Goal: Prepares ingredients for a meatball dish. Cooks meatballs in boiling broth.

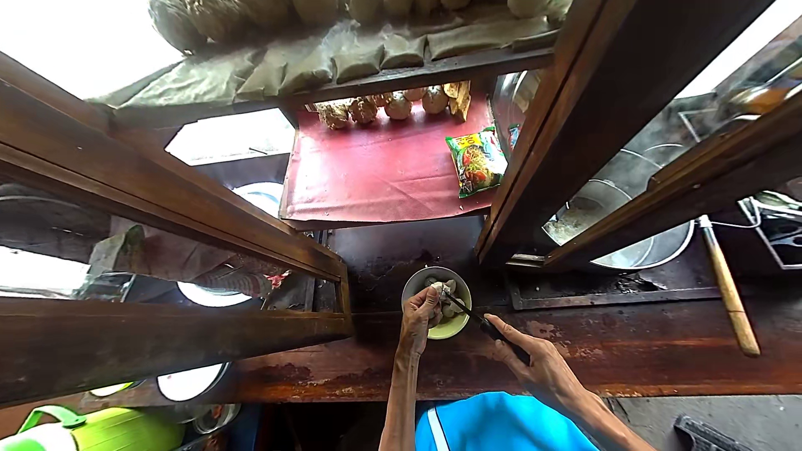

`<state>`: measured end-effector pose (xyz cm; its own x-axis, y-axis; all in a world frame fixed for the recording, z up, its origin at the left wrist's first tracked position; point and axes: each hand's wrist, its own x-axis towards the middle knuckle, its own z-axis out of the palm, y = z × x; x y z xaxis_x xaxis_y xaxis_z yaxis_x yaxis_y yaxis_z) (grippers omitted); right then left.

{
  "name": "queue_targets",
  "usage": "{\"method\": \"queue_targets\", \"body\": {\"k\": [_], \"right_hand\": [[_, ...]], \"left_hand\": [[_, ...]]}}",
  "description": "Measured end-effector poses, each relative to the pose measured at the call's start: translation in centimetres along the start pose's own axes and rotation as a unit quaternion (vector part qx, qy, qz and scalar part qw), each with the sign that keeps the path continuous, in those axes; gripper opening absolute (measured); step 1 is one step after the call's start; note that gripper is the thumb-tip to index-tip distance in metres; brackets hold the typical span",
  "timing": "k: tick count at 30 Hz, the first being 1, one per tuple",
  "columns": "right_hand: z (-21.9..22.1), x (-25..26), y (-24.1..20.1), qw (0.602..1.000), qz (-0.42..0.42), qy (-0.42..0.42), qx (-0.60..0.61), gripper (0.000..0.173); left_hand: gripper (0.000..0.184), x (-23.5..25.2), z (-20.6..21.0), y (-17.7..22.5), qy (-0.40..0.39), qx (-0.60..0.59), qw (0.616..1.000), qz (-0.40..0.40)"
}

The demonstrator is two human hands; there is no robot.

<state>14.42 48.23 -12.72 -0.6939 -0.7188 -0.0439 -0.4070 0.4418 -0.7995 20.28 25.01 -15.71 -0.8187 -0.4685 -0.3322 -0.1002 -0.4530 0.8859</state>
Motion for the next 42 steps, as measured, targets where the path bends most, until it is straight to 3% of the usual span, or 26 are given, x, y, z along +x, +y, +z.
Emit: {"method": "queue_targets", "body": {"k": [6,9,12,14,15,17,19,21,23,28,32,42], "right_hand": [[0.1,0.0,0.1,0.999,0.03,-0.027,0.005,0.047],[-1.5,-1.1,0.3,0.994,0.086,-0.062,0.0,0.047],[-2.6,-2.2,1.1,0.991,0.127,-0.046,0.008,0.047],[-2.8,-2.3,1.3,0.991,0.134,-0.017,0.02,0.047],[-2.8,-2.2,1.2,0.991,0.134,-0.005,0.026,0.047],[-2.6,-2.1,0.8,0.99,0.133,0.006,0.049,0.047],[-2.2,-1.8,0.1,0.989,0.123,0.002,0.079,0.046],[-1.8,-1.5,-0.6,0.989,0.111,-0.008,0.1,0.046],[-1.5,-1.3,-1.2,0.99,0.097,-0.014,0.105,0.046],[-1.1,-1.1,-2.0,0.992,0.066,-0.017,0.107,0.045],[-1.1,-1.0,-2.1,0.995,0.053,-0.023,0.085,0.045],[0.2,-1.2,-1.5,1.0,0.018,0.009,0.021,0.046]], "left_hand": [[0.028,0.2,-0.4,-0.4,0.004,0.019,1.0,-0.005],[0.026,1.1,-1.2,-1.2,0.051,0.125,0.991,0.006],[0.034,1.4,-1.5,-0.9,0.073,0.38,0.922,-0.019],[0.047,1.0,-0.7,0.0,0.093,0.454,0.884,-0.062],[0.049,0.8,-0.4,0.4,0.114,0.449,0.884,-0.069],[0.042,0.7,-0.4,1.1,0.151,0.326,0.931,-0.069],[0.043,0.3,-0.7,2.1,0.131,0.057,0.985,-0.094],[0.042,-0.2,-1.1,2.7,0.099,-0.167,0.975,-0.107],[0.04,-0.6,-1.5,2.5,0.067,-0.257,0.96,-0.087],[0.036,-1.1,-1.9,1.0,-0.012,-0.229,0.973,-0.013],[0.031,-1.0,-1.0,0.4,-0.025,-0.296,0.955,0.002],[0.037,-1.2,1.2,0.0,0.011,-0.264,0.964,-0.01]]}}
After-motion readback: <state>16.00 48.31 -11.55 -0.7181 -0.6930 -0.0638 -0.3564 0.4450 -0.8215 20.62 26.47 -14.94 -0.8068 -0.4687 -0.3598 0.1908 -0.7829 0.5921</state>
